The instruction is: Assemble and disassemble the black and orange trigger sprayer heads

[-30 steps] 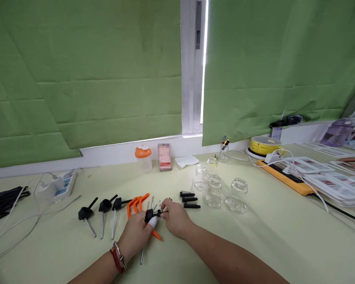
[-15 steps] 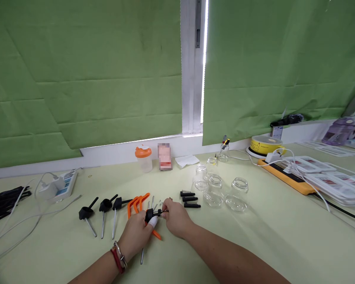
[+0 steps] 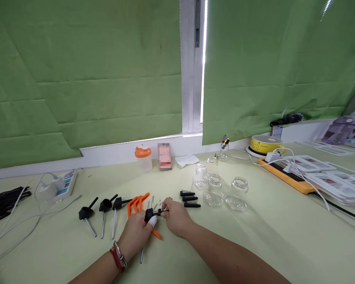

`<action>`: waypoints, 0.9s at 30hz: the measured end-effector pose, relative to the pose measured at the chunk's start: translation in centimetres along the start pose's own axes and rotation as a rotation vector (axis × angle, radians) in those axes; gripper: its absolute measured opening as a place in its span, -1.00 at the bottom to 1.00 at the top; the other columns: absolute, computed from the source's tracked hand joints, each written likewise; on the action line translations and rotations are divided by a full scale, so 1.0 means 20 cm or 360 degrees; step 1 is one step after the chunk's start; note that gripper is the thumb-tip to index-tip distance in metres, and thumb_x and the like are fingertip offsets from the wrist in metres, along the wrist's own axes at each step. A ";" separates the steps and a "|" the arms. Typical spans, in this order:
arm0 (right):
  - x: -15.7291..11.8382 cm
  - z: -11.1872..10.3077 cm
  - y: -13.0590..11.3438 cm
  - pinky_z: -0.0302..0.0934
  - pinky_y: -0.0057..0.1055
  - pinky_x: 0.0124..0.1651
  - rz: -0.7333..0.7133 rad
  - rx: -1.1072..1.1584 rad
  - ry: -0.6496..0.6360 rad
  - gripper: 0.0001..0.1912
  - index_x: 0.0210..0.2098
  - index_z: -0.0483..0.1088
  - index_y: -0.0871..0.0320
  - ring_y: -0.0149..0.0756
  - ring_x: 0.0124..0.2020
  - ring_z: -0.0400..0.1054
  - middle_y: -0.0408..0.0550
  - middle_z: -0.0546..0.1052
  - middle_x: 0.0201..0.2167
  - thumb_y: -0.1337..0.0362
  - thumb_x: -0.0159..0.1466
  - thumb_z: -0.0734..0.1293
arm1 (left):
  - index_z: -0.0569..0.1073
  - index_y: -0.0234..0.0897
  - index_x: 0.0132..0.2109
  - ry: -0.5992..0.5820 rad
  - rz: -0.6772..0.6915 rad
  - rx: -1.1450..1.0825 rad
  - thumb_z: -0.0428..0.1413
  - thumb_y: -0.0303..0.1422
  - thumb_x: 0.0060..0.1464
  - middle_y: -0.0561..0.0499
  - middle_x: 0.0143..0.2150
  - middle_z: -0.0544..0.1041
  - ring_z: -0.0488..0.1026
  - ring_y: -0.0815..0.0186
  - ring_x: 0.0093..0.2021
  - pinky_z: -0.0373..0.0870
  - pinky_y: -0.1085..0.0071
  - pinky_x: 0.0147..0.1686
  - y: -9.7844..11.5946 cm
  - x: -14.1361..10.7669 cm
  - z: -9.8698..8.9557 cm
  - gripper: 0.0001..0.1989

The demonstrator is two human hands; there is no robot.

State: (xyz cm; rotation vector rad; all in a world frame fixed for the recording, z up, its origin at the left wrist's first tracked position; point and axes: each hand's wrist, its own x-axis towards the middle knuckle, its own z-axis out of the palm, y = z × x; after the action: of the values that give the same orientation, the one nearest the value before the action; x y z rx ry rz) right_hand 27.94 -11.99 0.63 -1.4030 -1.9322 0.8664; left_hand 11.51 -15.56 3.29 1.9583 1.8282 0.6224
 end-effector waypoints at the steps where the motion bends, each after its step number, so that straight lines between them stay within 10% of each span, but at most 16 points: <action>1: 0.00 0.00 0.00 0.00 -0.51 -0.41 0.0001 0.0003 0.0004 -0.84 -0.28 0.26 0.10 -0.41 -0.46 0.21 -0.18 0.38 -0.49 0.41 0.12 0.22 | 0.30 -0.27 -0.45 -0.0001 -0.0005 -0.0001 -0.06 -0.20 0.05 0.00 -0.54 0.37 0.29 0.32 -0.56 0.11 0.42 -0.57 0.00 0.00 0.00 -0.75; 27: -0.01 0.01 0.01 -0.02 -0.51 -0.41 0.0010 -0.0054 0.0022 -0.82 -0.25 0.29 0.10 -0.39 -0.43 0.23 -0.15 0.40 -0.46 0.40 0.14 0.22 | 0.30 -0.25 -0.47 -0.0001 -0.0026 0.0002 -0.08 -0.15 0.07 0.01 -0.55 0.37 0.30 0.31 -0.55 0.10 0.41 -0.56 0.00 0.00 0.00 -0.70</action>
State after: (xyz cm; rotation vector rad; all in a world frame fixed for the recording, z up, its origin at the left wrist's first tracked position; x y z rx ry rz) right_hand 27.95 -12.11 0.48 -1.4317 -1.9417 0.8279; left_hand 11.43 -15.61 3.32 1.9423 1.8427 0.6153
